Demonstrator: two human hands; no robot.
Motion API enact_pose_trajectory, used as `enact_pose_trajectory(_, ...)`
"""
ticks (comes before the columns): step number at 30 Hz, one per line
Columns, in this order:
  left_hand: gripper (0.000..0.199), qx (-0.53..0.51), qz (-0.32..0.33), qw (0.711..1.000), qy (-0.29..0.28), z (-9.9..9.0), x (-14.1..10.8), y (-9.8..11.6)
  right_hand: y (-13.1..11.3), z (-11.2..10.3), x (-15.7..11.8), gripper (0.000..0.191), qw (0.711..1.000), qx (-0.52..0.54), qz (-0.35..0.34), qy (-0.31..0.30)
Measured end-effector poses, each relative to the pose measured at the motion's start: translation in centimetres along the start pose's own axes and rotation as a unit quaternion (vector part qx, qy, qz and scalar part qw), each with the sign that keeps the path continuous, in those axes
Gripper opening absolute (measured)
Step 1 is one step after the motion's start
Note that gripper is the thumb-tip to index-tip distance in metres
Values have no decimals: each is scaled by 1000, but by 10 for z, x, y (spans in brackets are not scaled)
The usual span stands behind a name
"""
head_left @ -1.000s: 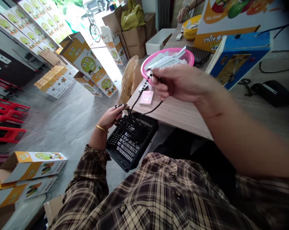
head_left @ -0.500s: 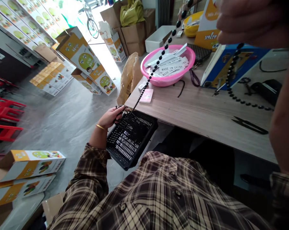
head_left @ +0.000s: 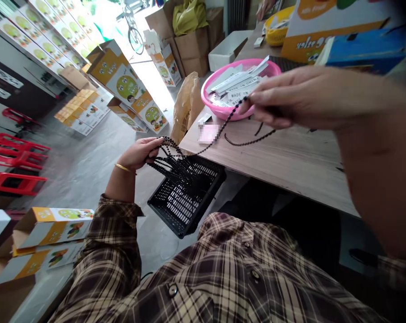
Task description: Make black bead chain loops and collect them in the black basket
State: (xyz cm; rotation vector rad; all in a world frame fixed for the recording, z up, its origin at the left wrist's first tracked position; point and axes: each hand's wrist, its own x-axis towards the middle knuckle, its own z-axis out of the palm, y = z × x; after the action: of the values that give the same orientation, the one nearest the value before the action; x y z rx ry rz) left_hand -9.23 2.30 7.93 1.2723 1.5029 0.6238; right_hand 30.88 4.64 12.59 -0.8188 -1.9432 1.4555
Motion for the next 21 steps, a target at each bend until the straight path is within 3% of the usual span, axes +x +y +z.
enact_pose_trajectory(4, 33, 29, 35, 999, 4, -9, -8, 16, 33, 22, 13, 24, 997, 47, 57, -35)
enact_pose_trajectory(10, 15, 64, 136, 986, 77, -15, -14, 31, 79, 46, 21, 26, 987, 64, 115, -95)
enact_pose_trajectory(16, 13, 12, 142, 989, 48, -6, -13, 27, 86, 58, 22, 26, 984, 72, 127, -102)
enact_pose_trajectory(21, 22, 19, 175, 982, 73, -4, -8, 13, 88, 59, 24, 22, 981, 79, 143, -104)
